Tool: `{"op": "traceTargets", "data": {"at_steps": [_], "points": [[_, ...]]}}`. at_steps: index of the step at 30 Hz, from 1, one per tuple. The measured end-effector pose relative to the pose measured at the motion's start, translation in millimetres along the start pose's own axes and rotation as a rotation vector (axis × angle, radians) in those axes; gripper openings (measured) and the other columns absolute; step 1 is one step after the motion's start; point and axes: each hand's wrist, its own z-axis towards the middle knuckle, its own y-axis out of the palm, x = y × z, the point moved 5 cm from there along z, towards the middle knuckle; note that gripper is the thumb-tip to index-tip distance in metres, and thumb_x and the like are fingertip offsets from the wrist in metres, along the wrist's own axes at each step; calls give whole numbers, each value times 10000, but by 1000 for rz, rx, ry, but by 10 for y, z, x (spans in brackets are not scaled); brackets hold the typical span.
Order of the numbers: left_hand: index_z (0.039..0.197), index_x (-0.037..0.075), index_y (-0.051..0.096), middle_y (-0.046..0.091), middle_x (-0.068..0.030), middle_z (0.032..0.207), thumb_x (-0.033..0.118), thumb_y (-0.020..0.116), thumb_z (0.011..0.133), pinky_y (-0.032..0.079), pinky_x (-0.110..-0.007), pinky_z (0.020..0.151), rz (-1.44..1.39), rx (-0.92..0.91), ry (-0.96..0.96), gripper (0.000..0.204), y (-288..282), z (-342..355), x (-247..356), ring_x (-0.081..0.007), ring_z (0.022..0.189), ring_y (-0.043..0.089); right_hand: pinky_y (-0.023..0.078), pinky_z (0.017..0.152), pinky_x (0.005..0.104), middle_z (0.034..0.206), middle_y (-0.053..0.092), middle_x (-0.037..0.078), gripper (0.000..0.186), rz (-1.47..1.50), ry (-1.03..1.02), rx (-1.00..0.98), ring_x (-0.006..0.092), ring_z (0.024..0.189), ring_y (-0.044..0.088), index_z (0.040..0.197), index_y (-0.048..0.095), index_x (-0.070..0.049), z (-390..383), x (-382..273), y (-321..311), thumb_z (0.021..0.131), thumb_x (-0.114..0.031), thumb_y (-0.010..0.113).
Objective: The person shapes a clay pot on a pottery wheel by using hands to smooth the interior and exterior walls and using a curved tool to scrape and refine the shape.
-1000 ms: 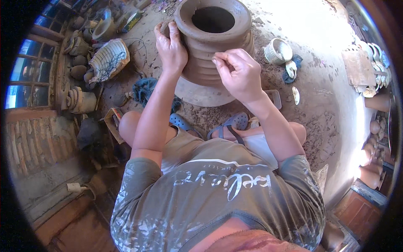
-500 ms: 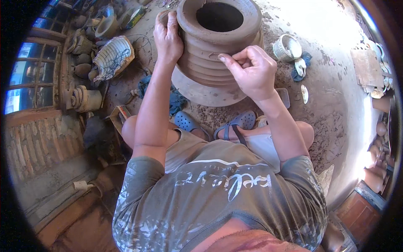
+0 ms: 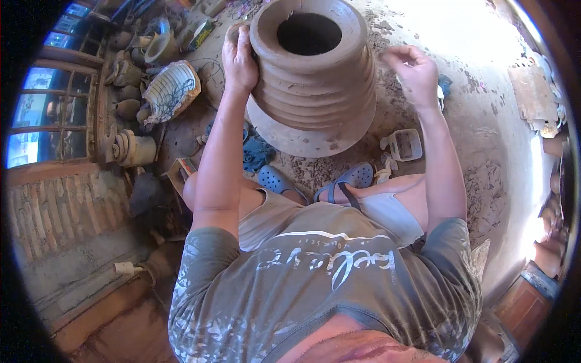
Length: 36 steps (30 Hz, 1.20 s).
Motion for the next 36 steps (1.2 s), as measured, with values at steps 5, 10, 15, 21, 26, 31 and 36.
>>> {"op": "traceTargets", "data": {"at_steps": [5, 10, 15, 21, 26, 31, 36], "points": [[1278, -24, 644, 691, -221, 1186, 204, 503, 1085, 496, -460, 978, 113, 78, 33, 331, -8, -31, 19, -401, 1105, 646, 607, 889, 302, 1077, 803, 117, 232, -74, 2, -35, 163, 958, 750, 1174, 797, -32, -160, -96, 43, 976, -146, 758], [1194, -29, 674, 706, -169, 1120, 347, 453, 1155, 492, -409, 975, -14, 205, -197, 438, -9, -134, 181, -297, 1070, 655, 557, 605, 319, 712, 719, 39, 592, 84, 191, -286, 116, 577, 634, 1469, 620, -7, -406, -316, 380, 885, -59, 700], [1255, -31, 621, 686, -149, 1167, 387, 461, 1161, 475, -398, 1022, -241, 339, -273, 457, 75, -357, 229, -259, 1119, 632, 563, 625, 319, 681, 714, 104, 805, 75, 102, -208, 139, 577, 661, 1610, 418, -13, -703, -476, 582, 847, -80, 667], [1426, -42, 462, 612, -170, 1361, 449, 427, 1162, 407, -396, 1130, -349, 387, -384, 559, 214, -560, 440, -257, 1272, 568, 593, 681, 333, 665, 712, 140, 934, 40, 82, -156, 173, 581, 707, 1644, 242, 72, -1011, -698, 860, 833, -73, 681], [1479, -55, 419, 550, -194, 1451, 436, 389, 1171, 347, -402, 1194, -249, 400, -467, 580, 258, -729, 655, -273, 1381, 505, 609, 694, 378, 660, 710, 168, 1051, -10, 60, -131, 284, 590, 731, 1649, 70, 112, -1082, -753, 1028, 810, -71, 676], [1521, -50, 395, 532, -198, 1475, 432, 373, 1174, 316, -406, 1229, -276, 408, -436, 594, 301, -766, 809, -289, 1410, 490, 596, 674, 364, 646, 694, 178, 1075, -4, 44, -105, 256, 571, 720, 1645, 17, 121, -1173, -776, 1146, 803, -37, 666], [1490, -22, 461, 543, -179, 1475, 433, 374, 1175, 330, -404, 1220, -282, 388, -456, 560, 264, -777, 721, -270, 1402, 494, 575, 681, 558, 697, 669, 304, 1077, -163, -18, -251, 490, 688, 704, 1644, 68, 109, -1364, -941, 1376, 810, -123, 708]]}}
